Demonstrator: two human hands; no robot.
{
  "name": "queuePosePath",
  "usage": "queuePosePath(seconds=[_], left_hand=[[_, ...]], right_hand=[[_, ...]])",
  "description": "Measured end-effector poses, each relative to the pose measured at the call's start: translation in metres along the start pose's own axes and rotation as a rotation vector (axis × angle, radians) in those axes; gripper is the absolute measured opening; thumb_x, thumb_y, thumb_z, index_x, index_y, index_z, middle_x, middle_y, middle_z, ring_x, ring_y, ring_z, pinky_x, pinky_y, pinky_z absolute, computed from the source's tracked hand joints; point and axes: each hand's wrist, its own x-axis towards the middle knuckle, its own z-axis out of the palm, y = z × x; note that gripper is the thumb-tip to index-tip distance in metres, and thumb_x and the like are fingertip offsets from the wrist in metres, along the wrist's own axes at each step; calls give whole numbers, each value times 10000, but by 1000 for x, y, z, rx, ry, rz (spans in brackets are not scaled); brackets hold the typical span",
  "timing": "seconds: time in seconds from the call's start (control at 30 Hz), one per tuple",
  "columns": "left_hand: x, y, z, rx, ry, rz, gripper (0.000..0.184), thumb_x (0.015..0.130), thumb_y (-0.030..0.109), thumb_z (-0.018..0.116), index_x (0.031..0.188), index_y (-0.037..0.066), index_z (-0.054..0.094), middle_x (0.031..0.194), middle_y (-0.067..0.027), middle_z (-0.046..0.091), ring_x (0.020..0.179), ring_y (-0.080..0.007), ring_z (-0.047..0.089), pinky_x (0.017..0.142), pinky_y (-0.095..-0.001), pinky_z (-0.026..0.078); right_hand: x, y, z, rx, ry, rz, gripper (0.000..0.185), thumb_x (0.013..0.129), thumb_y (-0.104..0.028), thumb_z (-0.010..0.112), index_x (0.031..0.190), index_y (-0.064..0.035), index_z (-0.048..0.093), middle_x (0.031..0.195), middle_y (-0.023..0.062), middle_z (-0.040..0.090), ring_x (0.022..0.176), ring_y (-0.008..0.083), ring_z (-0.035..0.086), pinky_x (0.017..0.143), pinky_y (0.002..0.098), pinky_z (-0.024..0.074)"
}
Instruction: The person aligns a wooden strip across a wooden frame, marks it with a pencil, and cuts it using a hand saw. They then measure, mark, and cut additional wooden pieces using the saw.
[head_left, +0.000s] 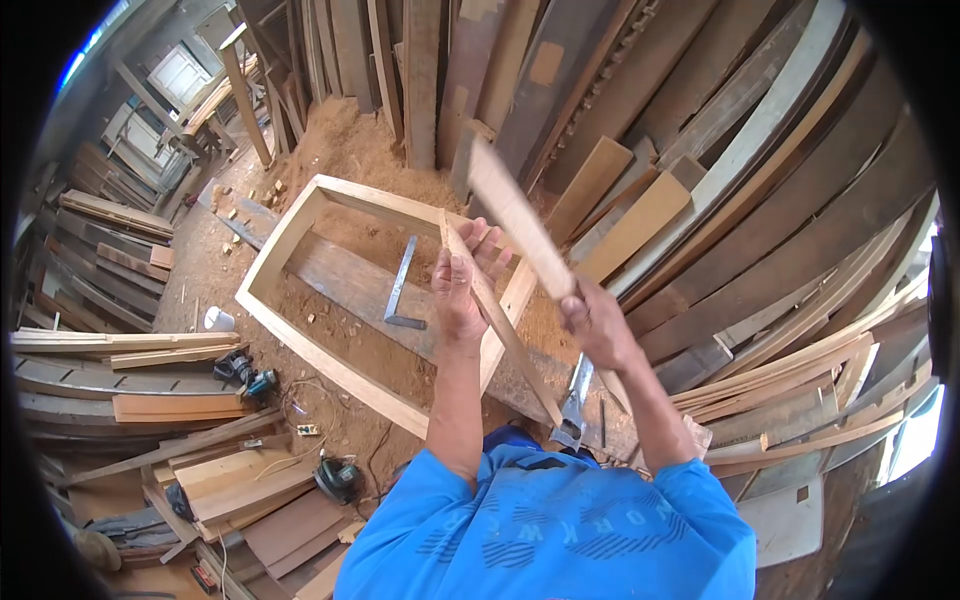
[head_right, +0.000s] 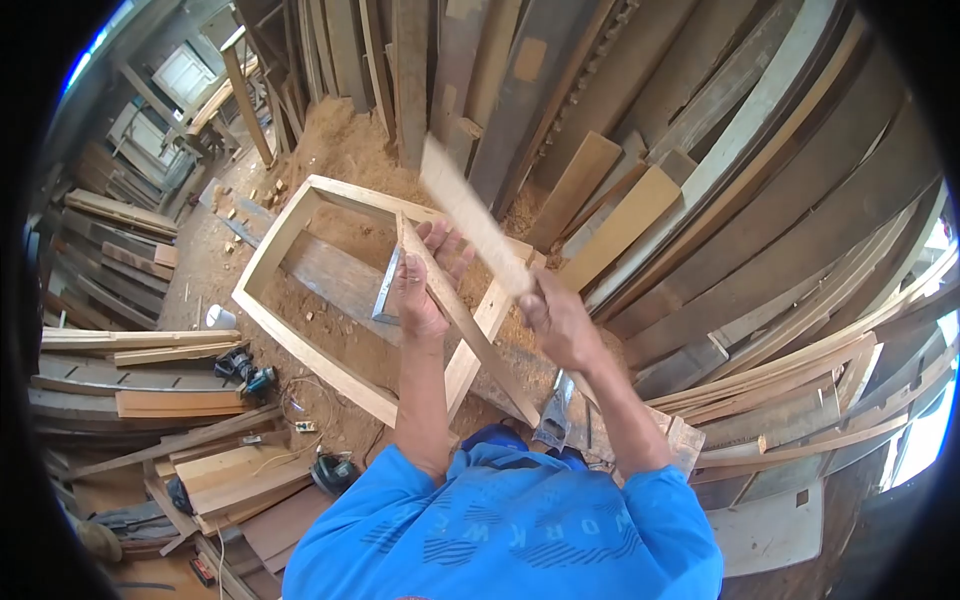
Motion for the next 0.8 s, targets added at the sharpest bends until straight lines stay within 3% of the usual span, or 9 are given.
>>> queuePosePath(seconds=[0.07, 0.1, 0.2, 0.37, 0.47, 0.67, 0.73, 0.77, 0.8], left_hand=[[-2, 3, 7, 63, -34, -10, 710, 994, 495, 702, 1483, 33, 475, 1398, -130, 619, 1310, -304, 624, 1073, -468, 577], [-5, 3, 14, 6, 10, -31, 735, 988, 524, 693, 1481, 26, 473, 1373, -143, 628, 1281, -310, 638, 1065, -461, 582], [-17, -2, 15, -93, 65, -75, 744, 1005, 565, 635, 1506, 53, 433, 1379, -177, 602, 1229, -312, 655, 1005, -458, 602], [-25, -17, 8, -18, 136, -82, 751, 1003, 626, 601, 1481, 71, 439, 1259, -142, 642, 956, -221, 684, 760, -353, 616], [-26, -21, 10, -59, 183, -85, 776, 976, 603, 666, 1426, -2, 480, 1153, -141, 667, 841, -185, 687, 682, -313, 607], [-24, -12, 13, 125, 176, -70, 661, 1074, 610, 480, 1449, 64, 473, 1014, -25, 564, 779, -109, 545, 651, -246, 502], [-16, -2, 9, 73, 388, -94, 594, 1099, 596, 417, 1402, 97, 523, 1008, 1, 527, 774, -99, 524, 652, -244, 482], [-11, 4, -2, 30, 421, -95, 548, 1110, 581, 402, 1357, 108, 533, 1000, -3, 526, 770, -101, 522, 652, -250, 480], [-9, 13, -3, 26, 474, -78, 505, 1120, 557, 394, 1309, 114, 546, 989, -6, 521, 762, -104, 517, 644, -257, 480]], right_hand=[[-17, 33, 22, -197, 100, -144, 641, 1060, -545, 538, 1393, 2, 528, 1026, 263, 703, 936, 454, 698, 866, 513, 543], [-27, 15, 23, -180, -21, -11, 770, 1030, -632, 537, 1488, -14, 501, 1060, 301, 722, 958, 486, 711, 913, 510, 549], [-41, 48, 52, -168, 97, -121, 799, 1023, -637, 549, 1538, -30, 486, 1032, 320, 730, 990, 506, 709, 946, 519, 549], [-56, 61, 69, -125, 42, 4, 736, 1038, -508, 584, 1595, -52, 433, 1281, 348, 643, 1211, 508, 609, 1085, 512, 464], [-56, 41, 63, -182, -30, 134, 733, 1044, -460, 582, 1621, -52, 386, 1356, 354, 595, 1261, 507, 572, 1117, 514, 435], [-60, 44, 68, -292, -101, -5, 799, 1029, -409, 623, 1642, -9, 305, 1486, 346, 515, 1338, 488, 542, 1166, 470, 409], [-64, 57, 60, -161, -179, 80, 839, 1016, -420, 651, 1640, 12, 292, 1543, 331, 482, 1394, 466, 515, 1191, 446, 391], [-68, 73, 56, -150, -132, 77, 771, 982, -307, 726, 1606, -7, 387, 1385, 263, 646, 1232, 349, 651, 1069, 412, 480], [-69, 79, 47, -105, -185, 96, 743, 982, -309, 728, 1585, -1, 421, 1337, 236, 670, 1186, 316, 660, 1045, 401, 490]])
